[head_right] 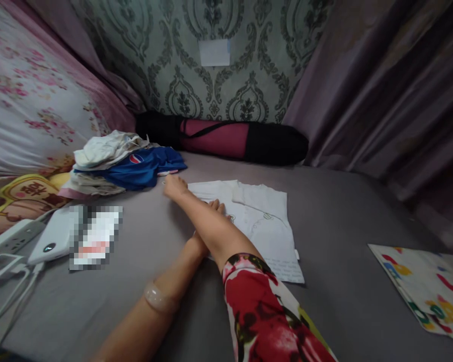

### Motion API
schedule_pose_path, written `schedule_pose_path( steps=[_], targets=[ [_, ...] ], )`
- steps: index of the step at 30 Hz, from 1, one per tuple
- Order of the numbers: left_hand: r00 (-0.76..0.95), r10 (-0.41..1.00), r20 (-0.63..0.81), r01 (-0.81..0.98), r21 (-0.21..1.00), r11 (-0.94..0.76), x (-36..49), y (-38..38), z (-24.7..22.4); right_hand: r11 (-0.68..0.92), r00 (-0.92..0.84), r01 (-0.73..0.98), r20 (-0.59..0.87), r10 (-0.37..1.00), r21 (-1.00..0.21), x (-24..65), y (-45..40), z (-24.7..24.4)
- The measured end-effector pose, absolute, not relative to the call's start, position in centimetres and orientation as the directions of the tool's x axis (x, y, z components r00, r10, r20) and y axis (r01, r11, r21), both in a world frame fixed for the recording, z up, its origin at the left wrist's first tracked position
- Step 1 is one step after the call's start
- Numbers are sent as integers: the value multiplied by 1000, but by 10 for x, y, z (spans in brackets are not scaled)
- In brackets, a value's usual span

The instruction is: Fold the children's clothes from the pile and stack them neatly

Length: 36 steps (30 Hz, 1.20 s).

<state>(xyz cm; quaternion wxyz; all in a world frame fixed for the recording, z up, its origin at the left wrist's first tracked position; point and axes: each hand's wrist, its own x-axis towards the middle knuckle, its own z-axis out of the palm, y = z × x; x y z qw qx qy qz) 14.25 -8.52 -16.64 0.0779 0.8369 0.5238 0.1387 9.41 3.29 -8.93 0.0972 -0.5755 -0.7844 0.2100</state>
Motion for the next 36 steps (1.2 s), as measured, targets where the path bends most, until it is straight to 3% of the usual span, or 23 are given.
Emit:
schedule_pose_path(
  steps=[3, 5, 7, 10, 18, 22, 29, 36],
  targets=[
    [459, 883, 103, 837, 283, -468, 139, -90, -153, 93, -180, 779, -78, 981, -620, 128, 46, -81],
    [445, 889, 106, 849, 267, -457, 138, -91, -146, -25, -74, 572, -82, 994, -820, 152, 49, -71],
    [401, 904, 152, 871, 243, -427, 139, -91, -144, -77, -9, 330, -85, 996, -941, 175, 46, -59],
    [346, 914, 213, 898, 207, -388, 142, -88, -149, -85, 38, 125, -81, 996, -989, 206, 33, -41],
    [282, 893, 352, 928, 134, -346, 147, -90, -162, -56, 261, -86, -77, 962, -995, 277, -12, -35],
    [267, 892, 365, 936, 123, -330, 148, -93, -159, -80, 347, -115, -115, 931, -990, 311, -30, -55],
    [314, 886, 342, 923, 110, -370, 147, -93, -160, -210, 476, -20, -194, 858, -977, 353, -56, -103],
    [366, 892, 264, 906, 117, -406, 147, -93, -160, -378, 539, 217, -212, 815, -900, 373, -66, -135]
  ],
)
